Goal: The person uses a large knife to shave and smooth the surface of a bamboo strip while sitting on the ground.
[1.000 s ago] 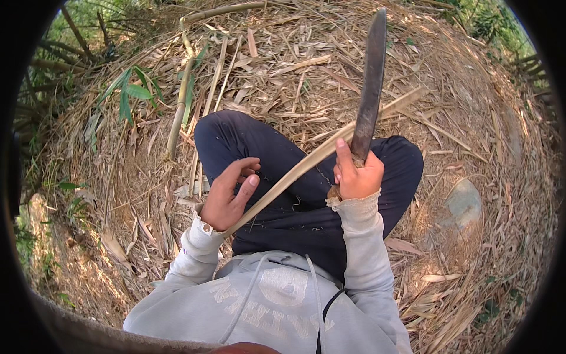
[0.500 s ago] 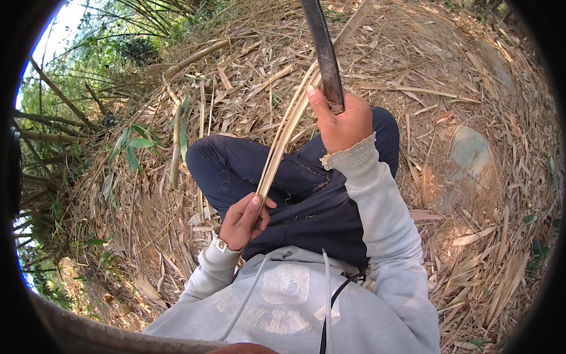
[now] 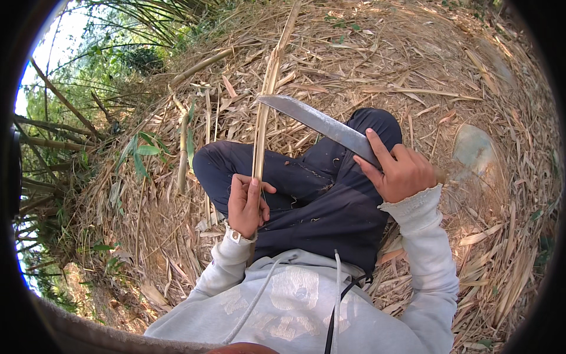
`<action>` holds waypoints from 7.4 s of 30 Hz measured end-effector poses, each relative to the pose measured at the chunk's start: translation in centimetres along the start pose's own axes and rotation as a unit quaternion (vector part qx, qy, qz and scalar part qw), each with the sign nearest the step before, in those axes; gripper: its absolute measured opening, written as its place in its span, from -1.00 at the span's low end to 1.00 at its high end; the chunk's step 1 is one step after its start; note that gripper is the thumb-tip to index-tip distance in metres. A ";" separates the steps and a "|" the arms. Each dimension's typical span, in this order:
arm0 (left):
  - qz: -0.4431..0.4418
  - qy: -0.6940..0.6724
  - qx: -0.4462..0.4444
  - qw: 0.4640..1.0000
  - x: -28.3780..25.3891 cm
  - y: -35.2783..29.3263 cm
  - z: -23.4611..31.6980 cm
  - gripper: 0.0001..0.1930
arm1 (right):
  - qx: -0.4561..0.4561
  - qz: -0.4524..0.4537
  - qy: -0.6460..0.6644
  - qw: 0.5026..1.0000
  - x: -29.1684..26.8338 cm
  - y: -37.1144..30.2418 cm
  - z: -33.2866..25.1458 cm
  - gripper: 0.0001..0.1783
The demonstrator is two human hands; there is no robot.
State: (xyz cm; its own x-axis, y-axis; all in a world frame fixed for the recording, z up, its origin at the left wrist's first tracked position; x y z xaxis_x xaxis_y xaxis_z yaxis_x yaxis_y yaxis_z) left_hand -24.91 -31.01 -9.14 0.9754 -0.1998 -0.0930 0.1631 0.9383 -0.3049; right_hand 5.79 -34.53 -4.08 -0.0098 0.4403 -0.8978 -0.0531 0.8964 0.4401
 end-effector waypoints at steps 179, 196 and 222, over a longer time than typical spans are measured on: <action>-0.237 -0.370 -0.314 0.842 0.0 -2.0 5.7 -0.61 | -0.086 0.017 0.212 0.973 7.1 9.4 -2.6 -0.72; -0.211 -0.339 -0.281 0.873 -0.1 -1.6 4.5 -0.65 | -0.156 0.008 0.212 0.965 7.8 8.8 -5.0 -0.66; -0.216 -0.283 -0.282 0.891 -0.7 -4.6 4.0 -0.65 | 0.095 -0.014 0.032 0.995 16.5 11.6 8.1 -0.56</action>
State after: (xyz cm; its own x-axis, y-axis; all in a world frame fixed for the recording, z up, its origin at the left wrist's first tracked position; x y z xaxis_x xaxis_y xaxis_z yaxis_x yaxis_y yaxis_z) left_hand -25.79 -34.07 -3.88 0.7835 -0.1844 0.5934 0.5975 0.4853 -0.6383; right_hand 13.09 -16.41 -13.64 -0.0755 0.4158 -0.9063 0.1344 0.9048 0.4040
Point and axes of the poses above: each hand's wrist, its own y-axis towards the middle knuckle, its own x-axis out of the palm, z = x × y, the point moved 1 cm from there along y, towards the middle knuckle, and after that the axes turned 3 degrees about -y, right-handed, at the moved point
